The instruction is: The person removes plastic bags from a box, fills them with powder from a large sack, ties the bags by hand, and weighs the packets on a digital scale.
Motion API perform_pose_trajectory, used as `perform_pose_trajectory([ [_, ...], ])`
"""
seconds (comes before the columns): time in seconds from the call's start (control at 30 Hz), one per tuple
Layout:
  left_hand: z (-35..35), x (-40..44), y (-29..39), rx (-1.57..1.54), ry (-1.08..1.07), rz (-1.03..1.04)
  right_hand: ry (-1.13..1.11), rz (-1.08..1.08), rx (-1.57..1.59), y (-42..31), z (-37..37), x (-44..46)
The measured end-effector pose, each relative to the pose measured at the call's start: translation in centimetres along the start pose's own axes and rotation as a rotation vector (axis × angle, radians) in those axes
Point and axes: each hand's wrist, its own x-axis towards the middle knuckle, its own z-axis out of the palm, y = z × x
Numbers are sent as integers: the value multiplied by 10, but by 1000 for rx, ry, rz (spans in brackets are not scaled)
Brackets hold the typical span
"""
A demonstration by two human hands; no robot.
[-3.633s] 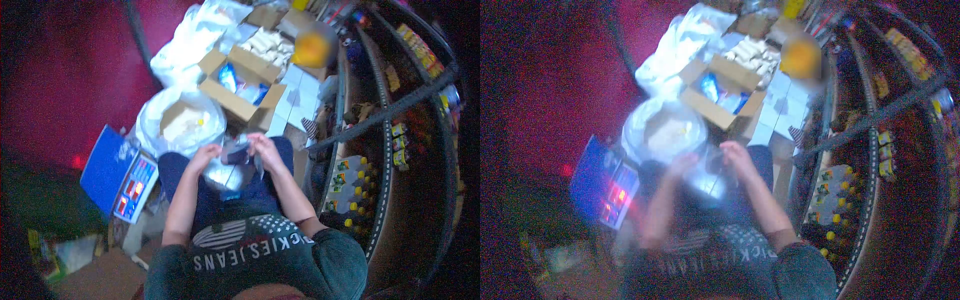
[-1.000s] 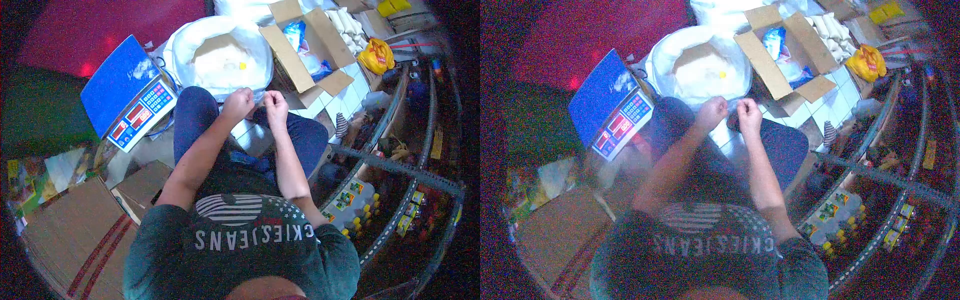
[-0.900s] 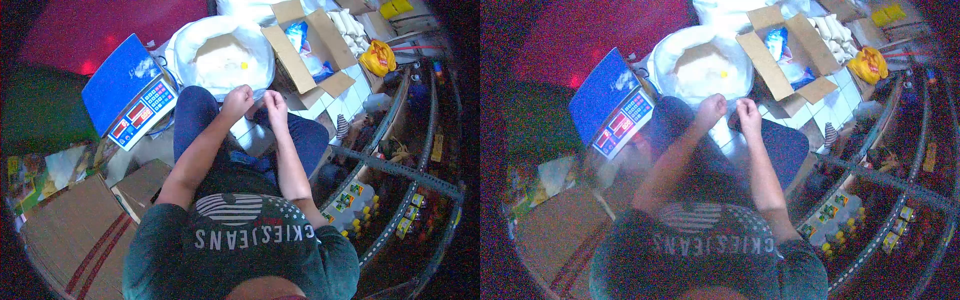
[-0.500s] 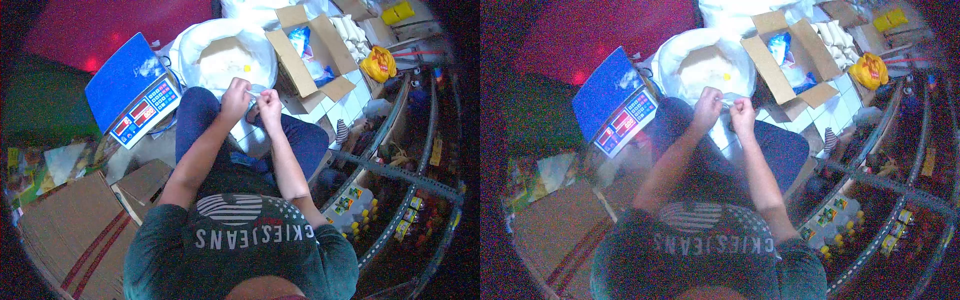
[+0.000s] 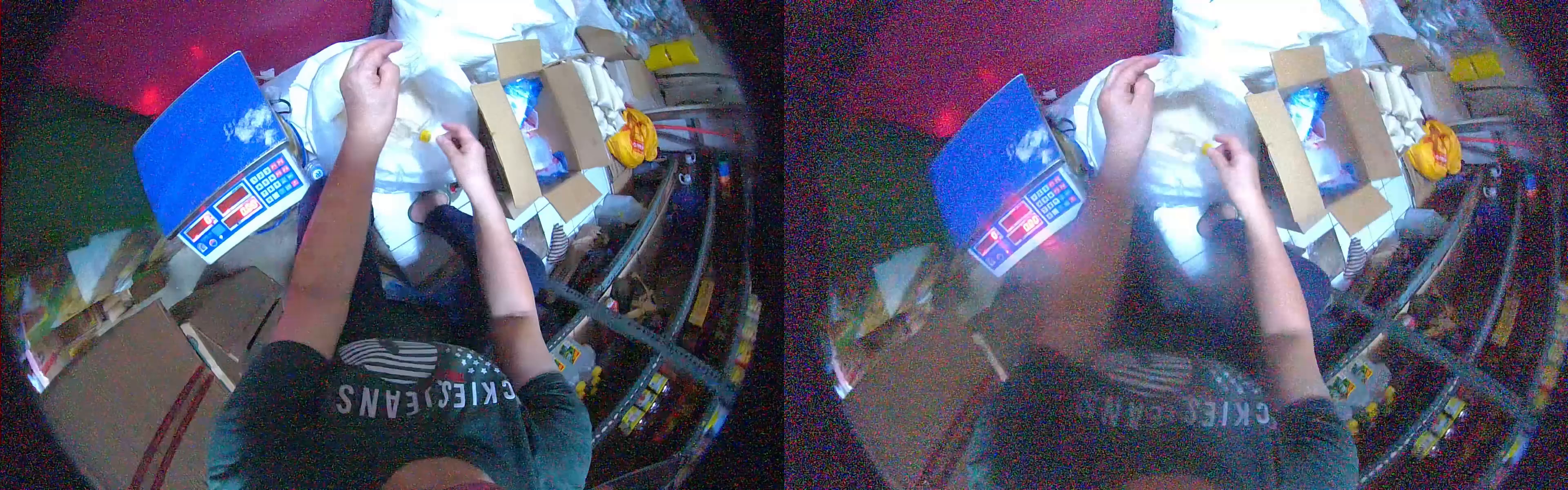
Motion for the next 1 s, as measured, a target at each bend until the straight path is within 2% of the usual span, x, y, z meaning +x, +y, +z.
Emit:
perform_pose_trajectory([
  [0.03, 5, -8, -6, -64, -6, -64, 10, -79, -188, 16, 14, 16],
  [0.07, 14, -21, -17, -125, -10, -127, -61, -65, -317, 18, 25, 29],
  [0.1, 27, -38, -38, -93, -84, -144, -134, -64, -485, 22, 32, 41],
  [0.13, 40, -46, -31, -88, -210, -217, -215, -66, -649, 25, 43, 51],
  [0.2, 58, -63, -3, -206, -417, 26, -280, -120, -838, 41, 61, 64],
  [0.27, 73, -76, 6, -310, -565, 37, -341, -149, -1106, 58, 82, 83],
  [0.37, 69, -67, 11, -262, -638, -50, -385, -130, -1148, 75, 99, 101],
  [0.47, 67, -51, 12, -356, -502, -91, -351, -143, -1249, 109, 113, 117],
  [0.6, 55, -33, 13, -300, -434, 29, -273, -128, -1200, 128, 125, 134],
  [0.87, 50, -28, 5, -328, -426, 107, -386, 123, -1014, 92, 148, 142],
  [1.0, 46, -30, 6, -344, -445, 48, -353, 159, -978, 91, 144, 141],
])
